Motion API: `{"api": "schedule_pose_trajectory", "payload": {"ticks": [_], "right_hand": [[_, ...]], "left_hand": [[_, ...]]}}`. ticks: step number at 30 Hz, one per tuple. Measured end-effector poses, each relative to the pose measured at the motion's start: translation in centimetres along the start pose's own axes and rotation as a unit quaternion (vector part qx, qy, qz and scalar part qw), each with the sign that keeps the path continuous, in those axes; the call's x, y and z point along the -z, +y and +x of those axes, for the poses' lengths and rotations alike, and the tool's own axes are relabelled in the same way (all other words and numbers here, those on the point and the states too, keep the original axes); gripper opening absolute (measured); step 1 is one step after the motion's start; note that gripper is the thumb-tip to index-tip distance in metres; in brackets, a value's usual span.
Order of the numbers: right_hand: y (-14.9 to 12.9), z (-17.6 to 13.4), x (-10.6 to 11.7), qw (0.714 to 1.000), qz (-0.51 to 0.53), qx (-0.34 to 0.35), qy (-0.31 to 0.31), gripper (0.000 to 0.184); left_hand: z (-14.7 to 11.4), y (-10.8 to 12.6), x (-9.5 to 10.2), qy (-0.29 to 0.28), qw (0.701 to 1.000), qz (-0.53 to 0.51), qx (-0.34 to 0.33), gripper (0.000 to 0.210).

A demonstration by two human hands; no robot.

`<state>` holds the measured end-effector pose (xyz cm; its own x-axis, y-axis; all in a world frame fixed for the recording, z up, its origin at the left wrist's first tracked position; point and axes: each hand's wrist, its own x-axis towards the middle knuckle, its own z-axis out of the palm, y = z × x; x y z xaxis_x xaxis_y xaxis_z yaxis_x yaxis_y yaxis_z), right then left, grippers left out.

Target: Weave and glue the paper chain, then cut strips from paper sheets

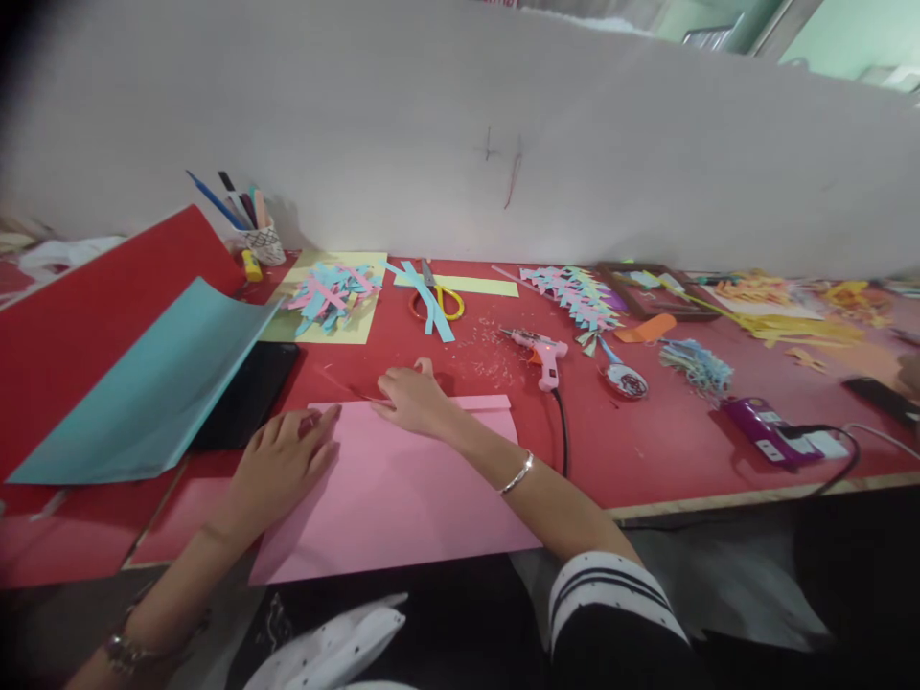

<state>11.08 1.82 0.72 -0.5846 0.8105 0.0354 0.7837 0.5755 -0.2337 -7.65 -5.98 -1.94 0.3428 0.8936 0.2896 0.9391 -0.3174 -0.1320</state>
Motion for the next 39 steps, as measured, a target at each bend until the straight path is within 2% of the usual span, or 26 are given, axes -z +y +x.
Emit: {"api": "schedule_pose_trajectory", "payload": {"ticks": [5, 10, 15, 20, 26, 29, 35, 39], "right_hand": [[0.5, 0.1, -0.3, 0.999, 0.001, 0.019, -0.032, 0.031], [1.1, 0.5, -0.4, 0.999, 0.019, 0.022, -0.043, 0.036], [1.8, 1.1, -0.5, 0.999, -0.027, 0.011, -0.032, 0.035], [2.6, 1.6, -0.1, 0.999, -0.038, -0.033, -0.008, 0.037], [1.7, -0.3, 0.5, 0.998, -0.014, -0.051, 0.015, 0.029], [1.5, -1.4, 0.3, 0.999, -0.030, -0.045, 0.006, 0.024], [2.5, -1.8, -0.1, 0.999, -0.016, -0.047, -0.009, 0.037], [2.9, -1.5, -0.1, 0.999, -0.016, -0.039, -0.012, 0.039]], "left_hand": [[-0.1, -0.2, 0.2, -0.030, 0.999, -0.011, 0.014, 0.040], [-0.2, -0.5, 0.2, -0.037, 0.999, -0.019, 0.020, 0.040], [-0.2, -0.6, 0.3, -0.033, 0.999, -0.025, 0.014, 0.040], [-0.3, -0.6, 0.2, -0.025, 0.999, -0.020, 0.014, 0.039], [-0.3, -0.4, 0.2, -0.025, 0.999, -0.009, 0.019, 0.040], [-0.3, -0.5, 0.2, -0.030, 0.999, -0.016, 0.020, 0.040], [-0.6, -0.7, 0.1, -0.033, 0.999, -0.032, 0.026, 0.040], [-0.9, -0.8, 0.0, -0.031, 0.998, -0.034, 0.035, 0.041]]}}
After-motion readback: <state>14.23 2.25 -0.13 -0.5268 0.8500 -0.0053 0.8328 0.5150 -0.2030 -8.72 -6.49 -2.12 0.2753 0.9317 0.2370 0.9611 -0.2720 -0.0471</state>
